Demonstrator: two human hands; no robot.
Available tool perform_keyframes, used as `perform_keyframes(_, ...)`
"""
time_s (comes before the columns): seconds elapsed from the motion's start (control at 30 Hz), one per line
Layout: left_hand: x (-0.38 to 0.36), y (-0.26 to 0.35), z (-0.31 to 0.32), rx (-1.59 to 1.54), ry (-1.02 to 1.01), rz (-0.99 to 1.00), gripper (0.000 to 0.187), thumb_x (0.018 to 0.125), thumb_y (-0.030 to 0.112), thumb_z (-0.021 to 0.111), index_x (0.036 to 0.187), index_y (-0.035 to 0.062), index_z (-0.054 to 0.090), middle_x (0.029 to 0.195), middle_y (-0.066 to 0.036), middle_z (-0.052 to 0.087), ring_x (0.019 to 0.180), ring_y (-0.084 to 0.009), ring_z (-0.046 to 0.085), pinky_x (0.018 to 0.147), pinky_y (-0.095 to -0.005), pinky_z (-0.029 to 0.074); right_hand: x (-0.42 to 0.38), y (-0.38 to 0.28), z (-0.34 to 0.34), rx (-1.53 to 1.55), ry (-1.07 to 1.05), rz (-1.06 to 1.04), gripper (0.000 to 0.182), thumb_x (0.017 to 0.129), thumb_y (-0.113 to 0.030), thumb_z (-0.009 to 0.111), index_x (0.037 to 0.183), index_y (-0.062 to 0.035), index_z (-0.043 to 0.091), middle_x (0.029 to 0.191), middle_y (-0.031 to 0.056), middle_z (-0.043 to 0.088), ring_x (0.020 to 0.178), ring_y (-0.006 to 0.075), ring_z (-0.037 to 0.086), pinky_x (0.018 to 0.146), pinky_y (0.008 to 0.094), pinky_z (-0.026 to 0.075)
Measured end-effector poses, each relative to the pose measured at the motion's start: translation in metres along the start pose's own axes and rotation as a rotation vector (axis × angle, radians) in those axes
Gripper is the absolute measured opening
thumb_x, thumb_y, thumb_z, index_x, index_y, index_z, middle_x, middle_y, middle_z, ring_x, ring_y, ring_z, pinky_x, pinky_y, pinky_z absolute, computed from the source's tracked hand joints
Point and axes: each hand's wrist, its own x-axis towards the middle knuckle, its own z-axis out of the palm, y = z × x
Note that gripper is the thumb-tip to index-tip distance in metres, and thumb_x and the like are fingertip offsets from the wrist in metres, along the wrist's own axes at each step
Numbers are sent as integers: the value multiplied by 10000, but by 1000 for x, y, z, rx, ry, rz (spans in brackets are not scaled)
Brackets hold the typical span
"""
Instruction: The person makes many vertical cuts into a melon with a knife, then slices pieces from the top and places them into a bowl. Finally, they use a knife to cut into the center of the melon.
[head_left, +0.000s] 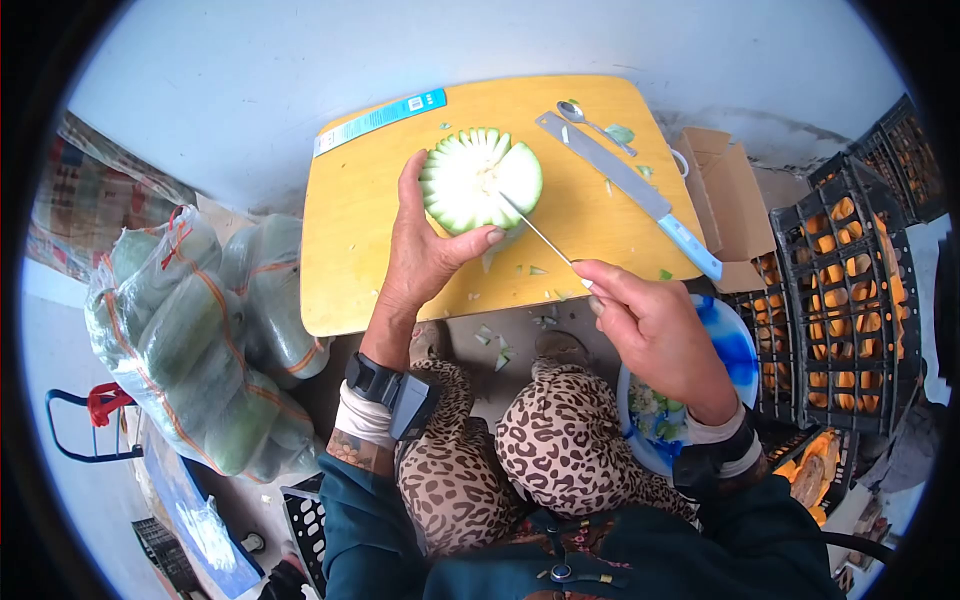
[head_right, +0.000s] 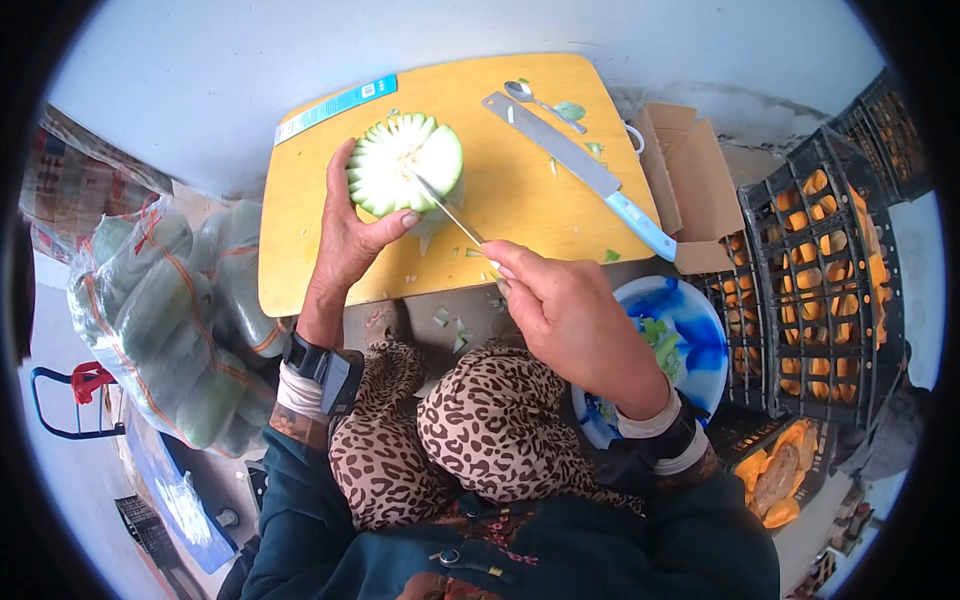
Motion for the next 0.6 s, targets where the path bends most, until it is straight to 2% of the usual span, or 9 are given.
perform_keyframes(0.3, 0, 0, 1, -24, 7, 5, 1177, 639, 349, 905, 1472, -66, 183, 1380, -214, 447, 1284, -285, 469, 1082, -377, 408, 2, 10, 16, 52, 83, -42, 282, 919, 1, 567, 1193, 61, 597, 800, 234, 649, 656, 285, 653, 608, 349, 486)
perform_keyframes(0.5, 0, -5, 3, -30, 22, 9, 1190, 635, 360, 910, 1468, -77, 182, 1386, -230, 446, 1285, -285, 473, 1077, -379, 413, 5, 15, 20, -40, 126, -50, 273, 918, -3, 574, 1180, 68, 599, 779, 243, 644, 646, 309, 655, 611, 355, 495)
perform_keyframes(0.6, 1, -6, 2, 4, 29, 16, 1189, 634, 365, 912, 1463, -84, 189, 1383, -241, 453, 1281, -287, 480, 1074, -380, 416, 5, 15, 23, 7, 172, -110, 265, 920, -9, 576, 1172, 69, 602, 771, 243, 641, 647, 322, 658, 612, 364, 498)
